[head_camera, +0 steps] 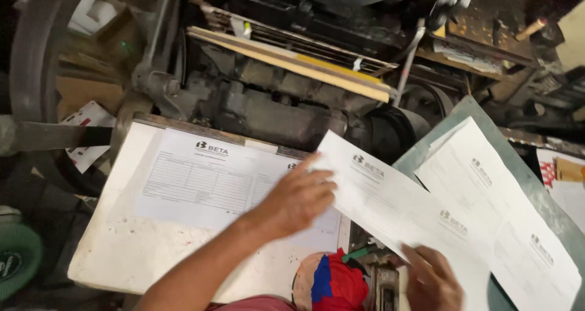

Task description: The person is manually feeding and collecting printed forms from a vintage-style letterpress printing machine.

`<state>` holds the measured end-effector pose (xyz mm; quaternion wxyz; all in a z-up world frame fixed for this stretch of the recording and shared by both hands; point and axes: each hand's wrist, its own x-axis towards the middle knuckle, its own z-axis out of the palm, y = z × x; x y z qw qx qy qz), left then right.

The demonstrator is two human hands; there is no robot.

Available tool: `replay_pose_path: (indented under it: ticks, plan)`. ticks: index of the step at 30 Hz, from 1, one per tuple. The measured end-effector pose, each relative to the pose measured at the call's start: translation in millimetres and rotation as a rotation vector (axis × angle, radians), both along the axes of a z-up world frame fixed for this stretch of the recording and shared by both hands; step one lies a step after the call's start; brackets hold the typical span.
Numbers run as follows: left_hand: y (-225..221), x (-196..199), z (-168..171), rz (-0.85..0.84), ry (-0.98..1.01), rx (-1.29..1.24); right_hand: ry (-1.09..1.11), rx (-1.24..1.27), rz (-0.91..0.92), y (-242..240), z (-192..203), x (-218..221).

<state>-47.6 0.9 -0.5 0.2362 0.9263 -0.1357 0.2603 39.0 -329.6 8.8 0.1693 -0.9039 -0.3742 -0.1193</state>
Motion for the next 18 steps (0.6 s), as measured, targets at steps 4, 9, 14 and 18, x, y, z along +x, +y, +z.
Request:
replay_pose_path:
  ticks: [4,9,14,18]
  plan:
    - [85.2,7.9,-6.2,0.218,0.108,-0.085,-0.036,-0.251,-0.040,-202.1,-155.1,138.5]
    - [169.8,23.4,-52.0,0.510,-0.051,0.311,-0.012,-0.307,0.033,-61.3,-37.4,110.1]
    - [196.5,-12.7,-101.5,0.581,0.261,0.137,-0.059,-0.245,0.071,106.7,44.2,95.2]
    - [167.3,-92.6,-79.7,0.545,0.127,0.055,-0.053,-0.264,0.230,170.8,18.5,149.9]
